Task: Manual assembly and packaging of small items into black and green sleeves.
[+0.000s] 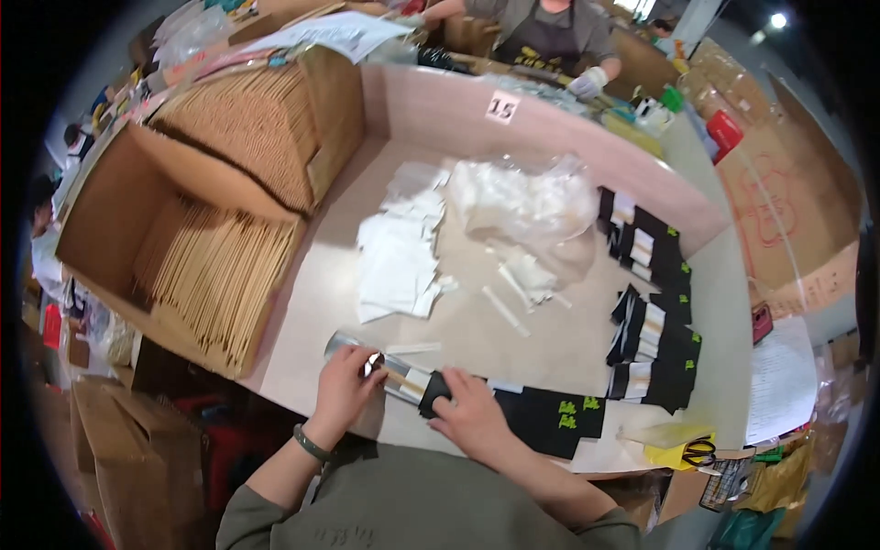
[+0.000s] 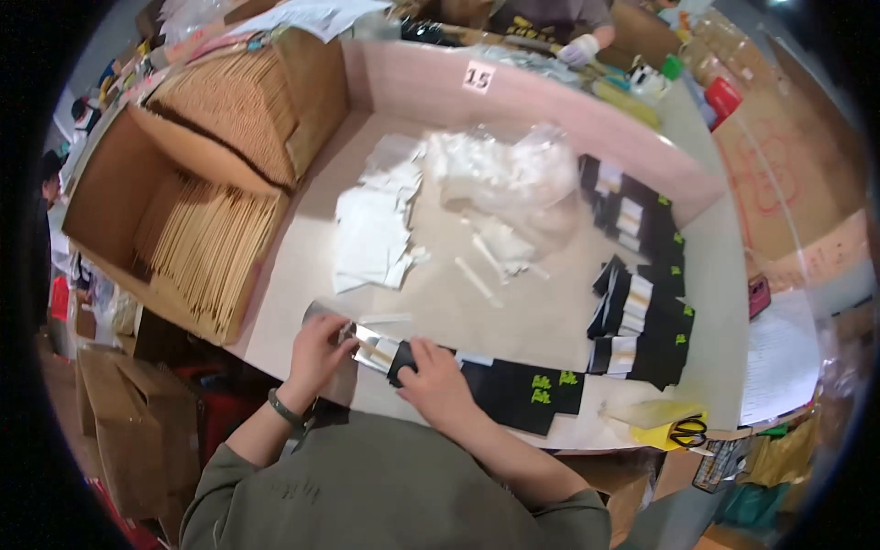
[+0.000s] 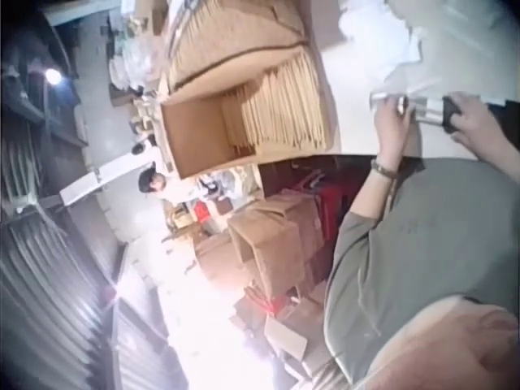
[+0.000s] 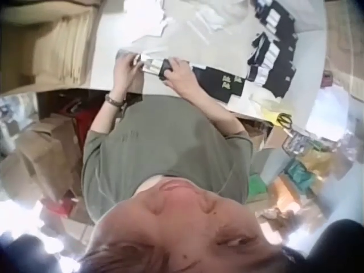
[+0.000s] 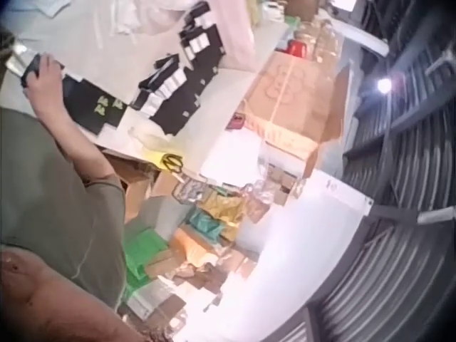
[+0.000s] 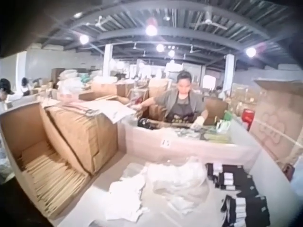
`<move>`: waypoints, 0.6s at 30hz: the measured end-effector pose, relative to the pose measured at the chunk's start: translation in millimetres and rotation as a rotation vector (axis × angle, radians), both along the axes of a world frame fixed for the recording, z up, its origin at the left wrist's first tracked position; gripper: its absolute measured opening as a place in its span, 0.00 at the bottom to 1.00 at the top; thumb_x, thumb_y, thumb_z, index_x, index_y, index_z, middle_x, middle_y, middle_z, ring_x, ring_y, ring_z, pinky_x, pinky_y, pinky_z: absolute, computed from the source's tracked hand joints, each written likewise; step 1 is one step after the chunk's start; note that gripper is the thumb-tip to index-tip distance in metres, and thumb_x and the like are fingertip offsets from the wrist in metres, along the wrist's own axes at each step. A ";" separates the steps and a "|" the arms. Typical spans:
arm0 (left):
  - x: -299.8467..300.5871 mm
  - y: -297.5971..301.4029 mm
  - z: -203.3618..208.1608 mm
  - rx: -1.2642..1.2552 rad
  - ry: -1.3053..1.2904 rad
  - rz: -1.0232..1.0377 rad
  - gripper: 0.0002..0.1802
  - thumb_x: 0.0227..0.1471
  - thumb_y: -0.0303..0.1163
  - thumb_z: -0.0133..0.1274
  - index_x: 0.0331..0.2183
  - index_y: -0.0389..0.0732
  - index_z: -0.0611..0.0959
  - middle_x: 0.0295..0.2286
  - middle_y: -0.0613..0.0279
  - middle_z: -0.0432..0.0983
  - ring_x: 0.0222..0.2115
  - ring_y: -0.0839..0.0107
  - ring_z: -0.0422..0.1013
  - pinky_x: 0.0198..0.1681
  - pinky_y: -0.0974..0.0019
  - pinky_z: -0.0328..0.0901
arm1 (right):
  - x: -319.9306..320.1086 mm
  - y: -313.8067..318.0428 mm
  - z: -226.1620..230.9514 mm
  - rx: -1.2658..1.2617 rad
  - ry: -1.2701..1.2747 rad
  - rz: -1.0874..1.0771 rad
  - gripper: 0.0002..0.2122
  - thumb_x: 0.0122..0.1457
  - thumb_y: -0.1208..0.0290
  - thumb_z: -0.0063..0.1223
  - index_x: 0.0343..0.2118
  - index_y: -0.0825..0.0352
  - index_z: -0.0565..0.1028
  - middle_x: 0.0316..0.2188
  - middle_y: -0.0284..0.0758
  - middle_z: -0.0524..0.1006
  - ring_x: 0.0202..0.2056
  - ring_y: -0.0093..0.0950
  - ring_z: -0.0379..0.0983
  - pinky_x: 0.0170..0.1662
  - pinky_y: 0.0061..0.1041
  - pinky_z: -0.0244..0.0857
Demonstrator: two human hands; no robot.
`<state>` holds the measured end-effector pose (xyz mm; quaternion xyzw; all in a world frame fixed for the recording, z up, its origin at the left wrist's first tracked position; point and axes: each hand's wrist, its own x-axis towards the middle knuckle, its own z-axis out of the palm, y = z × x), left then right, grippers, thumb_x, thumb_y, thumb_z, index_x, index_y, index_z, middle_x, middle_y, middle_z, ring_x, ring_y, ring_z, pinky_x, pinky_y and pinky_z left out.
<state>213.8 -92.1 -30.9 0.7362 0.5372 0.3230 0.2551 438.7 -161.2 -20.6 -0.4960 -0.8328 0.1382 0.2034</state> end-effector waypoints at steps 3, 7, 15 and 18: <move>15.7 -5.5 8.4 -0.107 0.102 -0.088 0.16 0.46 0.27 0.63 0.39 0.37 0.81 0.29 0.55 0.76 0.33 0.60 0.75 0.36 0.63 0.70 | 2.6 -2.9 0.2 0.016 0.047 -0.006 0.16 0.44 0.66 0.68 0.31 0.66 0.72 0.53 0.53 0.68 0.54 0.49 0.65 0.55 0.41 0.64; 34.8 -13.2 -6.3 -0.552 -0.374 -0.098 0.09 0.55 0.28 0.57 0.39 0.36 0.81 0.30 0.64 0.78 0.30 0.76 0.73 0.37 0.69 0.69 | 4.5 0.9 3.7 0.004 0.069 0.024 0.16 0.45 0.67 0.67 0.33 0.68 0.72 0.53 0.52 0.68 0.54 0.49 0.66 0.55 0.41 0.64; 9.2 -8.7 28.0 0.000 0.070 -0.338 0.27 0.49 0.44 0.64 0.47 0.41 0.77 0.38 0.58 0.75 0.37 0.65 0.73 0.42 0.63 0.68 | 8.5 5.5 16.1 0.023 0.081 0.069 0.22 0.43 0.71 0.64 0.44 0.64 0.72 0.47 0.48 0.69 0.50 0.47 0.67 0.52 0.41 0.64; -18.4 7.8 11.2 0.418 0.396 -0.481 0.30 0.37 0.47 0.69 0.41 0.42 0.79 0.33 0.54 0.75 0.34 0.56 0.73 0.39 0.59 0.68 | 0.7 12.2 6.8 -0.027 0.053 0.147 0.18 0.42 0.71 0.63 0.40 0.60 0.76 0.41 0.46 0.71 0.41 0.45 0.71 0.41 0.40 0.68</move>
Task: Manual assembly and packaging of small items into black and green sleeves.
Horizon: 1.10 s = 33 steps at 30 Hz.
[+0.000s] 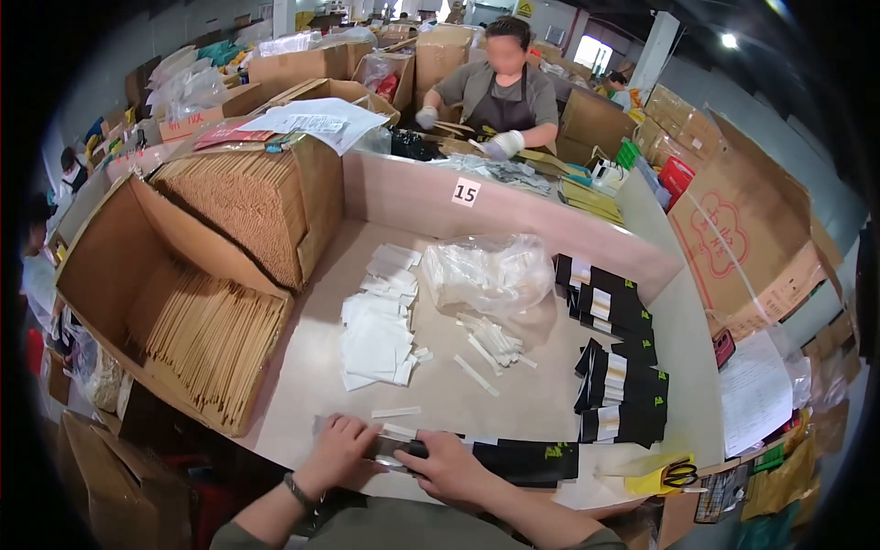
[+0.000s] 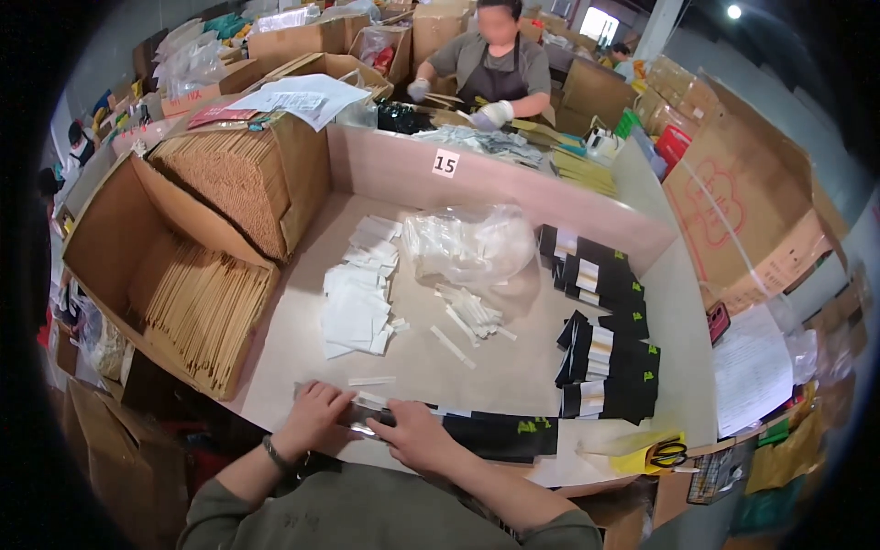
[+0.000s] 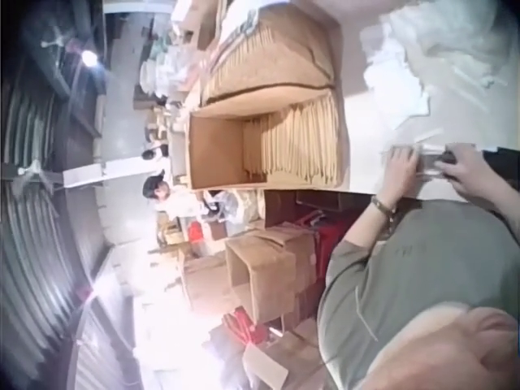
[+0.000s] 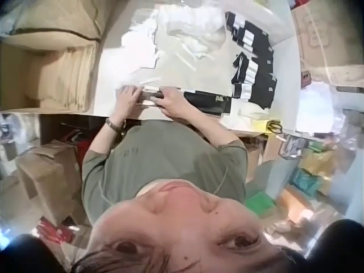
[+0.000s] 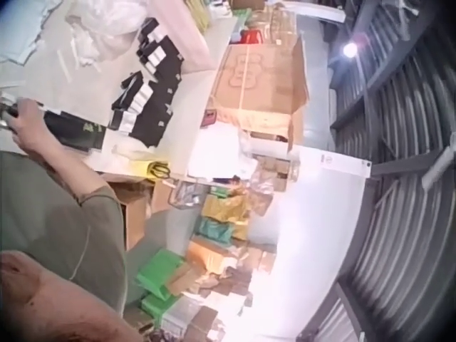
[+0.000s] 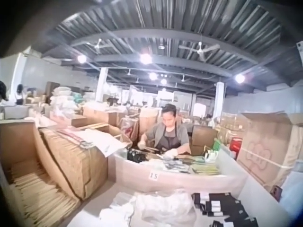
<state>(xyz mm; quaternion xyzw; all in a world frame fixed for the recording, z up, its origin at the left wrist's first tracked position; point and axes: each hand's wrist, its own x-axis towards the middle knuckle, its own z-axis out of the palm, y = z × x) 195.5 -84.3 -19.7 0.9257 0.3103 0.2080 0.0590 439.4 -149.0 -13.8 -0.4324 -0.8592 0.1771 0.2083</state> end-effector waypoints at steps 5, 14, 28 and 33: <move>-5.4 -3.8 15.1 -0.247 0.123 0.182 0.25 0.34 0.47 0.70 0.30 0.41 0.79 0.25 0.56 0.75 0.26 0.56 0.73 0.32 0.58 0.69 | 107.8 34.8 7.6 -0.137 -0.027 -0.150 0.11 0.45 0.66 0.65 0.30 0.62 0.77 0.35 0.44 0.73 0.31 0.42 0.71 0.33 0.42 0.65; 83.4 -45.7 -0.5 -1.017 -0.128 -0.357 0.29 0.46 0.52 0.62 0.38 0.35 0.78 0.43 0.43 0.68 0.42 0.49 0.68 0.46 0.57 0.65 | 66.6 -4.5 -26.1 -0.074 -0.090 0.026 0.18 0.55 0.59 0.54 0.41 0.70 0.72 0.54 0.54 0.66 0.57 0.51 0.61 0.59 0.44 0.58; 26.8 -41.4 -7.1 -0.538 -0.079 0.369 0.29 0.40 0.42 0.65 0.44 0.43 0.76 0.32 0.55 0.74 0.32 0.53 0.75 0.34 0.53 0.71 | 5.2 -8.5 8.9 -0.581 -0.198 -0.571 0.14 0.62 0.61 0.45 0.32 0.67 0.76 0.28 0.48 0.78 0.34 0.50 0.75 0.38 0.47 0.67; 6.8 -23.4 13.9 -0.563 0.139 0.230 0.32 0.40 0.42 0.66 0.48 0.44 0.75 0.31 0.57 0.74 0.31 0.53 0.74 0.33 0.54 0.70 | 18.6 1.9 11.1 -0.572 -0.044 -0.668 0.13 0.54 0.61 0.51 0.26 0.67 0.76 0.21 0.46 0.77 0.28 0.46 0.77 0.34 0.46 0.69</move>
